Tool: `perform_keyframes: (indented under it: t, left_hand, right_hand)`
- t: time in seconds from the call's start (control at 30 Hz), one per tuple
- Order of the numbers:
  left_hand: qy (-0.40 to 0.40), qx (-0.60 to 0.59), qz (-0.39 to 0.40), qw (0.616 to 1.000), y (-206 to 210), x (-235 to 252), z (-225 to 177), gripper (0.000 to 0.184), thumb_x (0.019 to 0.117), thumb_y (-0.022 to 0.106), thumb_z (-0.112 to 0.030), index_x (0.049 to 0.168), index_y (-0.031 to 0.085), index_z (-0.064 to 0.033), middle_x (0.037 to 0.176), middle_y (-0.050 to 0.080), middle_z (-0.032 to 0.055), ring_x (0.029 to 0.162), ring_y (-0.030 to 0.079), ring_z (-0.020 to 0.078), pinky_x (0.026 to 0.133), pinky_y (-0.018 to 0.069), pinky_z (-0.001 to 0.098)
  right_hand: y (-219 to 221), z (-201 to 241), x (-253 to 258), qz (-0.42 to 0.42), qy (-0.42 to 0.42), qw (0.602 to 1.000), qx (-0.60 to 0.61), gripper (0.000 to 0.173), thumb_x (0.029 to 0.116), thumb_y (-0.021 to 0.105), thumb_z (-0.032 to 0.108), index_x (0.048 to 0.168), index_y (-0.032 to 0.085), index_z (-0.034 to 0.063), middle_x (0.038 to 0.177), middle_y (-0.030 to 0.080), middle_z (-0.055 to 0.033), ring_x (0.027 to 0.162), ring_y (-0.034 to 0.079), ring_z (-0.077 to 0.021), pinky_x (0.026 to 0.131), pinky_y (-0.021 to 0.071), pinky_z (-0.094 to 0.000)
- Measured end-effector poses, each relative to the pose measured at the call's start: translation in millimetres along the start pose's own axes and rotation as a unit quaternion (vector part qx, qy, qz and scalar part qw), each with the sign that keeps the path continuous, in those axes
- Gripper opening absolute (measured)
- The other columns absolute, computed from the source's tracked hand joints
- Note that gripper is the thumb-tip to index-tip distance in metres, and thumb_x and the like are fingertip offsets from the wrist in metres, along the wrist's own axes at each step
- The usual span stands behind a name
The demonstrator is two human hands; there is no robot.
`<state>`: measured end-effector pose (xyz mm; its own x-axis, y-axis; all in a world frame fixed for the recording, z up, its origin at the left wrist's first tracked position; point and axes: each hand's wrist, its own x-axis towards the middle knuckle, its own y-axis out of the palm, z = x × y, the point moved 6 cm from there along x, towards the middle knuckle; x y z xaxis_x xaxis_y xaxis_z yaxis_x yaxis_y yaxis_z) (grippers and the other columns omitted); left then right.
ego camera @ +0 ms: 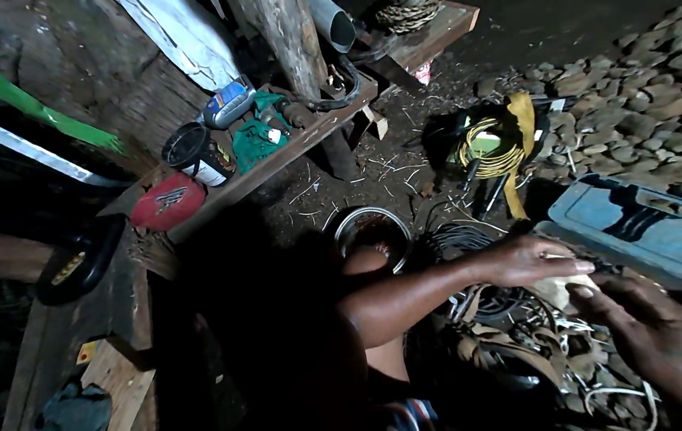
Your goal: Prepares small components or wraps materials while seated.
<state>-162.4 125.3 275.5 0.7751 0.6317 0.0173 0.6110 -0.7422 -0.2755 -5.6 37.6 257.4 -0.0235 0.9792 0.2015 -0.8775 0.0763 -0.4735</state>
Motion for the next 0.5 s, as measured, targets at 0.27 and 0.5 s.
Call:
perform_keyframes:
  t: [0.27, 0.5]
  left_hand:
    - [-0.060, -0.130, -0.065, 0.988, 0, 0, 12, 0.043, 0.1008, 0.067, -0.020, 0.131, 0.056, 0.0080, 0.123, 0.064, 0.0245, 0.110, 0.066, 0.0269, 0.096, 0.0556, 0.0417]
    - [-0.217, -0.352, -0.036, 0.910, 38, -15, 26, 0.060, 0.1086, 0.050, -0.039, 0.151, 0.037, 0.0004, 0.141, 0.053, 0.0297, 0.118, 0.063, 0.0405, 0.096, 0.0554, 0.0552]
  right_hand:
    - [-6, -13, -1, -0.099, 0.098, 0.983, 0.117, 0.014, 0.0993, 0.066, 0.024, 0.103, 0.061, 0.0114, 0.082, 0.063, 0.0119, 0.066, 0.062, 0.0003, 0.063, 0.0582, -0.0223]
    - [-16, -23, 2, -0.194, 0.052, 0.980, 0.014, 0.039, 0.1038, 0.061, 0.025, 0.118, 0.058, -0.0112, 0.101, 0.066, -0.0119, 0.090, 0.067, -0.0090, 0.086, 0.0589, -0.0292]
